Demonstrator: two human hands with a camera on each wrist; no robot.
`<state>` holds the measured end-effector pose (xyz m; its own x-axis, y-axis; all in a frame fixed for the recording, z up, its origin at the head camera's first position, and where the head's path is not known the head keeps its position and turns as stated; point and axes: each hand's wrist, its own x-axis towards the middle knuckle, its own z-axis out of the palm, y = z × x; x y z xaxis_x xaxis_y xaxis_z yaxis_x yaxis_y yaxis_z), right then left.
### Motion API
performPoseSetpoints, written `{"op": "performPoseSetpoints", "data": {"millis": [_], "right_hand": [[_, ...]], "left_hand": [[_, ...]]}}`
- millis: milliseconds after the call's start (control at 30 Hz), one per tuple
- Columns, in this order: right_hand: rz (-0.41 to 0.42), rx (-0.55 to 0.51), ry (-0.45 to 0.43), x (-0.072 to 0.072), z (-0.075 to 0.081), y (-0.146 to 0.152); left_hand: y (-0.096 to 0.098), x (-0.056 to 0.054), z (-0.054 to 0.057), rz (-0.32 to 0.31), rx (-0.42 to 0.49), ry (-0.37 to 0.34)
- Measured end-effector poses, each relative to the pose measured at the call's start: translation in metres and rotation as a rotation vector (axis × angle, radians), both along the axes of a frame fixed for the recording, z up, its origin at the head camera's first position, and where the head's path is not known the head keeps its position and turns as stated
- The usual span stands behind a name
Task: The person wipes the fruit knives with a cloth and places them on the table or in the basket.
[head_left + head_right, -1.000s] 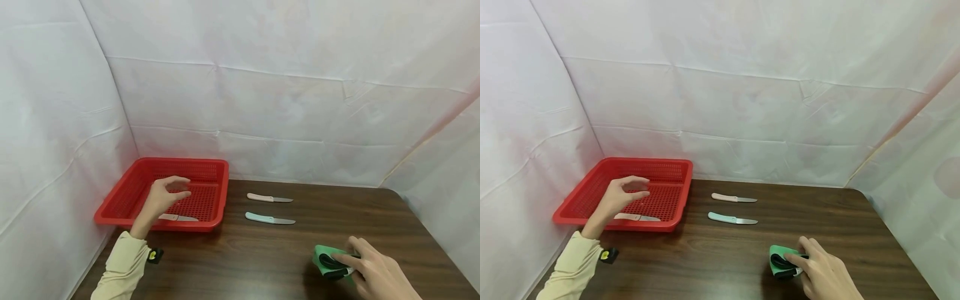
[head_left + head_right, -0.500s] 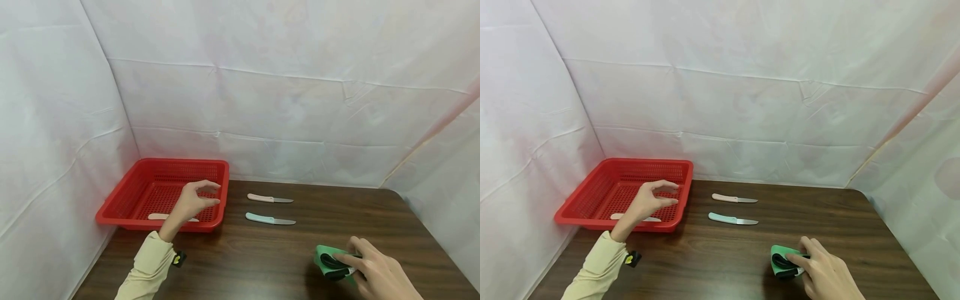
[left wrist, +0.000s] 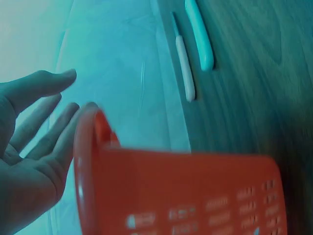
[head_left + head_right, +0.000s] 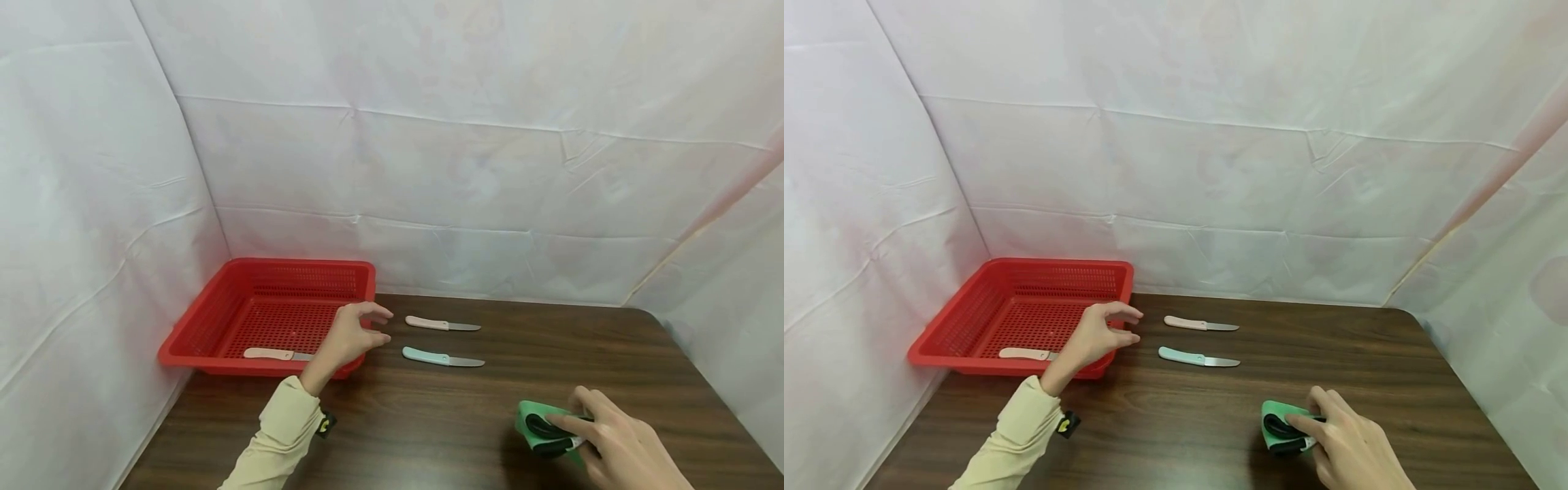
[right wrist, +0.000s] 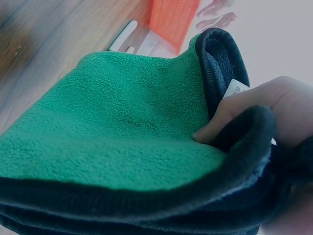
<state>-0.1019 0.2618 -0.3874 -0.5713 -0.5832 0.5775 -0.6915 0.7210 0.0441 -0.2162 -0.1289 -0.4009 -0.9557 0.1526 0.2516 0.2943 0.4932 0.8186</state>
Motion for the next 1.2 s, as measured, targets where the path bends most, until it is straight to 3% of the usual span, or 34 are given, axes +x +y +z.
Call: {"op": "performPoseSetpoints", "data": {"millis": [433,600,833,967,1200], "right_hand": [[0.0,-0.006,-0.003,0.0,-0.001,0.0],[0.001,-0.002,-0.013,0.0,-0.002,0.0],[0.002,-0.003,-0.013,0.0,-0.002,-0.001],[0.007,-0.005,-0.02,0.001,-0.002,-0.003],[0.006,0.001,-0.029,0.002,-0.003,-0.004]], "left_hand": [[0.035,-0.003,-0.015,0.059,-0.145,-0.012],[0.046,-0.008,-0.028,0.075,-0.164,-0.017],[0.057,-0.017,-0.05,0.091,-0.116,-0.104],[0.06,-0.022,-0.063,0.099,-0.139,-0.096],[0.064,-0.031,-0.08,0.061,-0.212,-0.073]]}}
